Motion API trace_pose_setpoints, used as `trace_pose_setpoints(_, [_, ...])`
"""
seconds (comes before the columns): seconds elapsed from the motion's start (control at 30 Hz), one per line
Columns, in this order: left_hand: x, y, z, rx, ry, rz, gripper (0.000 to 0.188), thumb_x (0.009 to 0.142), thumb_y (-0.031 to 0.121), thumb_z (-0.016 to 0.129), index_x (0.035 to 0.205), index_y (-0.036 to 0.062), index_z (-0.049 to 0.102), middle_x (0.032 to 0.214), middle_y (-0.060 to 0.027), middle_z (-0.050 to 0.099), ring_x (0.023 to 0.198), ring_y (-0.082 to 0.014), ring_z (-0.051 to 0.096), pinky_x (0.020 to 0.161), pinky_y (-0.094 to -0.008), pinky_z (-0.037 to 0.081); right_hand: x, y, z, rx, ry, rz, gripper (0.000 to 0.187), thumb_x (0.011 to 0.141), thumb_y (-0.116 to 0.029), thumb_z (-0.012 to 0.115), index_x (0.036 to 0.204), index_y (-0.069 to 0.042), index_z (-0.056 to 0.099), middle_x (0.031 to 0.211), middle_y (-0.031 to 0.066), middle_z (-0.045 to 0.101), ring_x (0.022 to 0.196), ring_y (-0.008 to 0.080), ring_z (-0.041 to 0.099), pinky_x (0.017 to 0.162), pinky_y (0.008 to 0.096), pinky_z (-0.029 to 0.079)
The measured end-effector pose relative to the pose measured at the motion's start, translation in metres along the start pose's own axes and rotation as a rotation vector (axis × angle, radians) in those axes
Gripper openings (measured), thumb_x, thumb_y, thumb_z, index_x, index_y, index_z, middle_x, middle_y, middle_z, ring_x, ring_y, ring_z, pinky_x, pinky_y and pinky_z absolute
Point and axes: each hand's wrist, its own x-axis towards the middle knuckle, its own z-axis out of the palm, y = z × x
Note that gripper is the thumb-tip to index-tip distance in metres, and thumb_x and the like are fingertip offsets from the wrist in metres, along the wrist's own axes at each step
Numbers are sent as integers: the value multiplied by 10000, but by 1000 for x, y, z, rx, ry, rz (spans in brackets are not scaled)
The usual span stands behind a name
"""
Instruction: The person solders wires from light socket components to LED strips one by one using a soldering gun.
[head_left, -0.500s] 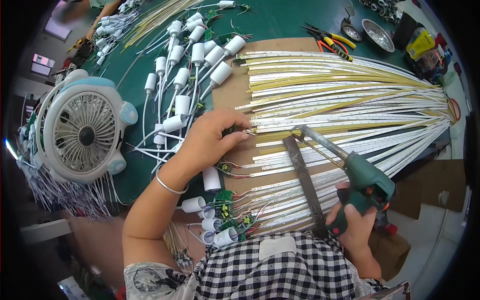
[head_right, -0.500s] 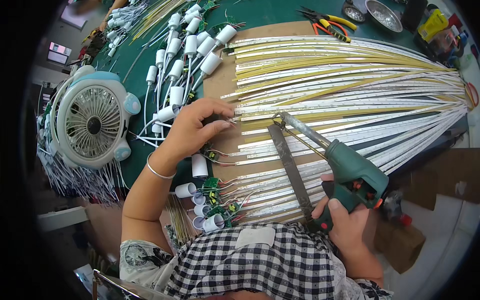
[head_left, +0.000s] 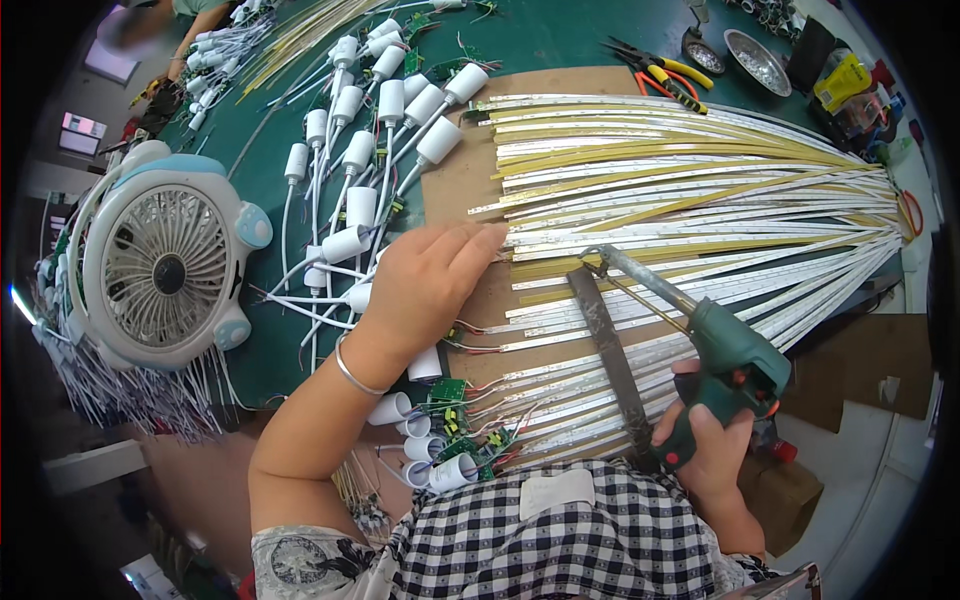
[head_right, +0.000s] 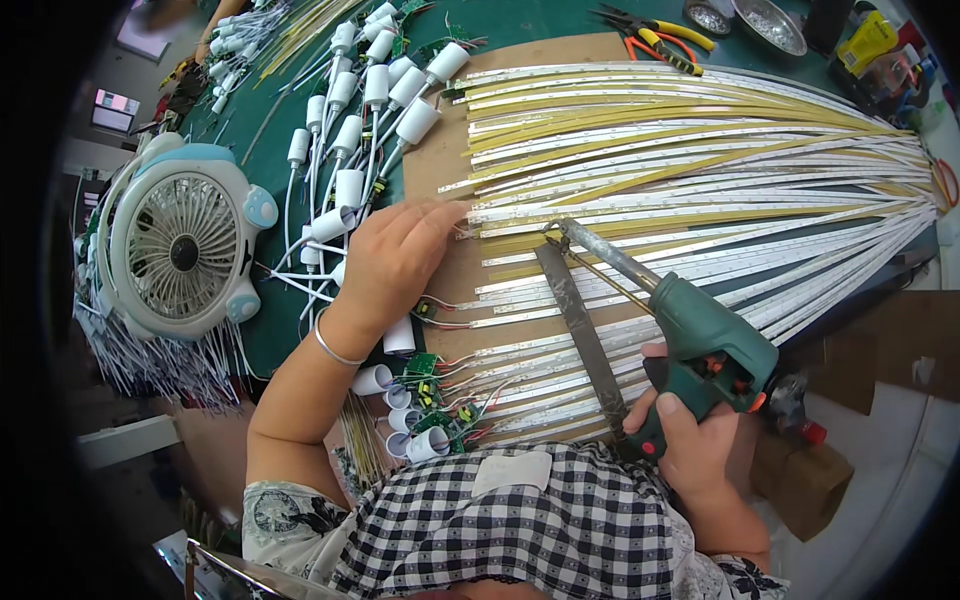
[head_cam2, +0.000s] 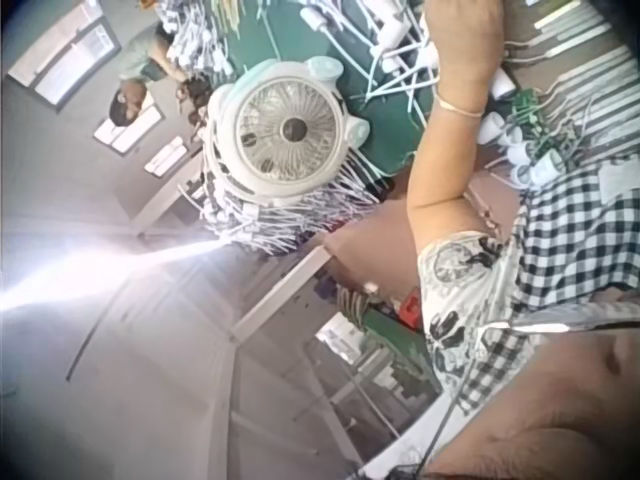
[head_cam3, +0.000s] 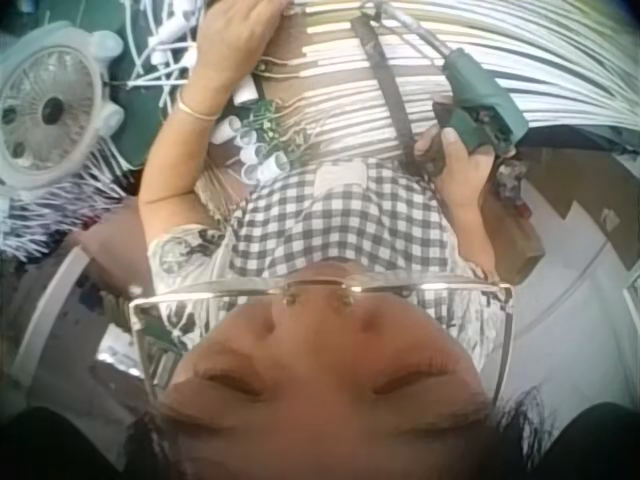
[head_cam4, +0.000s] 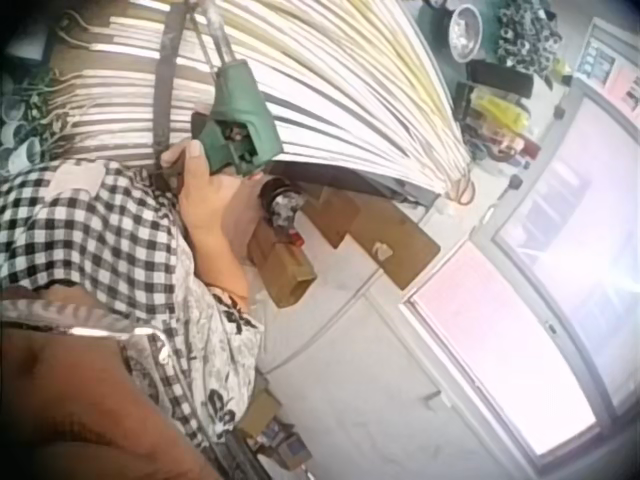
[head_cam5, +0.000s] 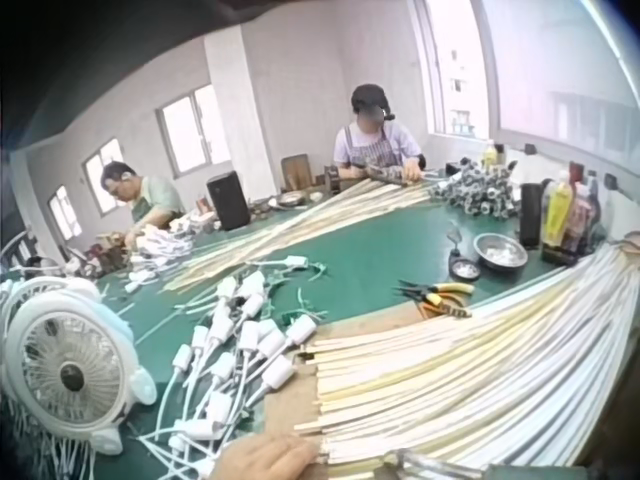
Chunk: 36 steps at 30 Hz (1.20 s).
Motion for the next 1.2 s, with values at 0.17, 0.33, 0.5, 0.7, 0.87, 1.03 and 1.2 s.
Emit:
trace_pose_setpoints(0.17, [2,2,-3,-305,-78,-333,174,786,79,632,957,81,659,845,-104,661,754,-276,639,653,-355,505,1,0,0,2,-4,-5,496,818,-43,537,1273,58,368,1175,209,533,620,215,620,539,303,528])
trace_pose_setpoints(0.33, [8,-2,-10,-589,-184,-498,107,800,96,649,905,80,666,823,-107,660,751,-287,636,658,-359,498,2,3,0,-35,23,-32,565,812,-123,596,1285,55,343,1154,195,531,559,221,598,464,306,509])
trace_pose_setpoints(0.5, [5,4,-10,-497,-146,-453,99,800,94,644,896,75,662,843,-96,658,793,-291,622,700,-369,488,3,2,1,-40,16,-38,558,811,-118,592,1281,56,345,1150,191,536,558,221,598,466,305,512])
trace_pose_setpoints(0.7, [1,9,-20,-359,-137,-306,98,770,102,674,866,88,661,821,-86,647,781,-285,605,689,-372,481,4,-1,1,5,-38,-30,511,832,-66,561,1290,52,365,1193,213,527,619,218,620,537,296,525])
trace_pose_setpoints(0.87, [-6,36,-42,-268,-169,-176,116,742,78,680,850,78,638,748,-73,591,718,-281,564,635,-385,461,-8,-3,-2,-91,-15,-47,560,805,-100,595,1284,46,344,1169,202,521,579,235,605,485,301,511])
trace_pose_setpoints(1.03, [-27,51,-40,-184,-167,-42,227,603,56,660,829,74,650,775,-26,574,785,-222,570,688,-349,455,-23,-9,-9,-168,-163,56,589,826,-158,628,1307,42,352,1177,192,526,637,233,616,568,310,518])
trace_pose_setpoints(1.2, [-31,55,-40,-166,-165,11,227,640,80,624,864,56,658,788,-29,584,801,-220,563,698,-328,459,-31,-13,-20,-229,-307,114,599,829,-139,595,1335,47,334,1205,189,524,698,240,627,640,326,525])
